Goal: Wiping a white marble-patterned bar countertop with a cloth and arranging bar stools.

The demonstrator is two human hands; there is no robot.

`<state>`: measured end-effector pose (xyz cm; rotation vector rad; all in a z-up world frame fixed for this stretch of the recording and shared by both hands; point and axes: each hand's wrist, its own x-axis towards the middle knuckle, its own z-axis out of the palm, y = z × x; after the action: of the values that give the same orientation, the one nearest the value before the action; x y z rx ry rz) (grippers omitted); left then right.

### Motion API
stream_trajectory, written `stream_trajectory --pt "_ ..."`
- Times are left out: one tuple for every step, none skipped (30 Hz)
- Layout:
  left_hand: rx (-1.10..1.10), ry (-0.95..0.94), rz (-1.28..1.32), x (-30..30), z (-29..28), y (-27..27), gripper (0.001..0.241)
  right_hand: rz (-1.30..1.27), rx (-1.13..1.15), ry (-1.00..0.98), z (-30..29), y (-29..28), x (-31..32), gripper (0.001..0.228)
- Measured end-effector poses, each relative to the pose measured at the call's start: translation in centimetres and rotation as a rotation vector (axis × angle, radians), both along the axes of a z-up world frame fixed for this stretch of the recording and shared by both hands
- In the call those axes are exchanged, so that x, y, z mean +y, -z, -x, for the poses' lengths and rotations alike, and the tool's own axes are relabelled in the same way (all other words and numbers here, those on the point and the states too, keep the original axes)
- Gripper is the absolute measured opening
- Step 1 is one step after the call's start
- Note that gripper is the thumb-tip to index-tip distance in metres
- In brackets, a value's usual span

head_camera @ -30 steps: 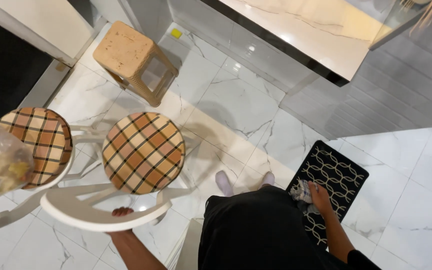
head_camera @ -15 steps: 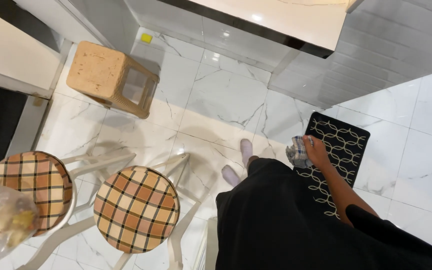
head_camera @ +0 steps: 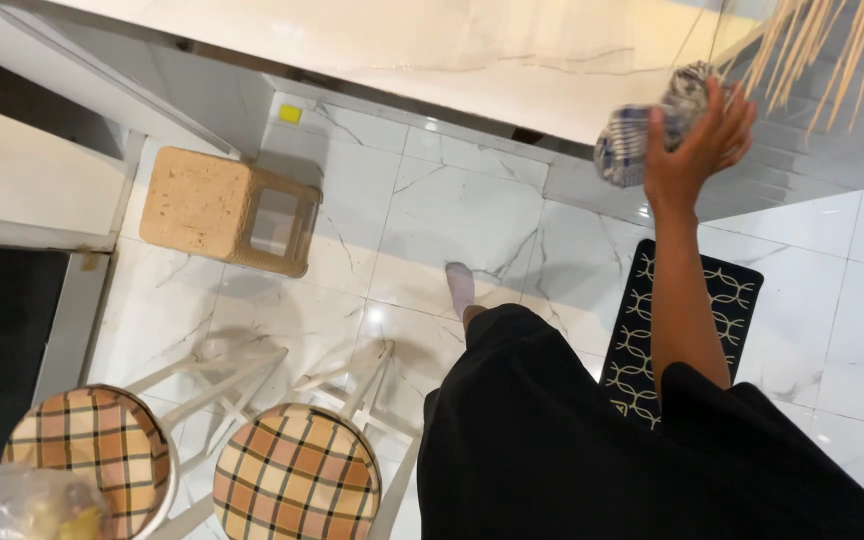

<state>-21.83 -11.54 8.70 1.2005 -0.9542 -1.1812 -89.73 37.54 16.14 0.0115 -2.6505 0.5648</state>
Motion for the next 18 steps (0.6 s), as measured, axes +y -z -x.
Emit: stream_trajectory --pt "-0.012 -0.005 0.024 0.6 4.7 -0.1 0.014 -0.002 0.001 0.008 1.6 2.0 -0.3 0.071" --pt "-0.023 -0.011 0.049 1.3 9.5 -0.5 0.014 0.086 -0.235 -0.028 3.2 4.0 -0.6 0.079" --pt "-0.027 -0.021 0.076 2.0 14.7 -0.8 0.014 0.178 -0.464 -0.074 5.4 6.0 -1.1 0.087" --pt "-0.031 -0.031 0.103 2.0 18.9 1.9 0.014 0.179 -0.455 -0.072 6.8 6.5 -1.9 0.087" --pt "-0.046 -0.039 0.126 2.4 22.2 4.4 0.014 0.111 -0.382 -0.037 7.3 7.2 -2.5 0.080" --pt "-0.062 -0.048 0.150 3.3 25.2 7.0 0.015 0.043 -0.310 -0.002 7.7 8.0 -3.2 0.073" --pt "-0.062 -0.038 0.150 5.0 29.7 5.3 0.015 0.044 -0.310 0.007 9.6 8.6 -3.2 0.073" --pt "-0.225 0.065 0.042 6.8 34.1 3.5 0.017 0.061 -0.332 0.053 11.5 9.2 -3.2 0.071" --pt "-0.393 0.166 -0.068 8.8 37.8 1.5 0.021 0.075 -0.359 0.096 12.8 9.7 -3.2 0.069" --pt "-0.401 0.172 -0.070 9.0 39.3 0.9 0.021 0.073 -0.366 0.103 14.2 10.3 -3.8 0.069" --pt "-0.350 0.316 -0.056 9.2 41.3 0.6 0.020 0.067 -0.318 0.094 16.1 10.8 -4.4 0.068" --pt "-0.297 0.459 -0.042 9.3 43.2 0.2 0.019 0.061 -0.270 0.084 18.0 11.2 -5.1 0.067" --pt "-0.299 0.457 -0.044 8.6 44.7 0.2 0.019 0.059 -0.273 0.082 18.5 9.6 -7.4 0.067" --pt "-0.289 0.548 -0.041 7.9 46.2 0.1 0.018 0.075 -0.280 0.025 18.9 7.9 -9.7 0.070" --pt "-0.284 0.633 -0.037 7.1 47.3 0.1 0.016 0.094 -0.293 -0.038 19.1 6.5 -12.3 0.073" --pt "-0.291 0.624 -0.038 5.9 49.5 -0.9 0.016 0.095 -0.300 -0.047 18.7 6.5 -13.4 0.073" --pt "-0.347 0.733 0.048 4.8 51.9 -1.7 0.014 0.074 -0.309 -0.092 18.7 6.3 -14.6 0.068" --pt "-0.403 0.842 0.134 3.5 54.3 -2.5 0.012 0.053 -0.317 -0.137 18.6 6.2 -15.9 0.062"
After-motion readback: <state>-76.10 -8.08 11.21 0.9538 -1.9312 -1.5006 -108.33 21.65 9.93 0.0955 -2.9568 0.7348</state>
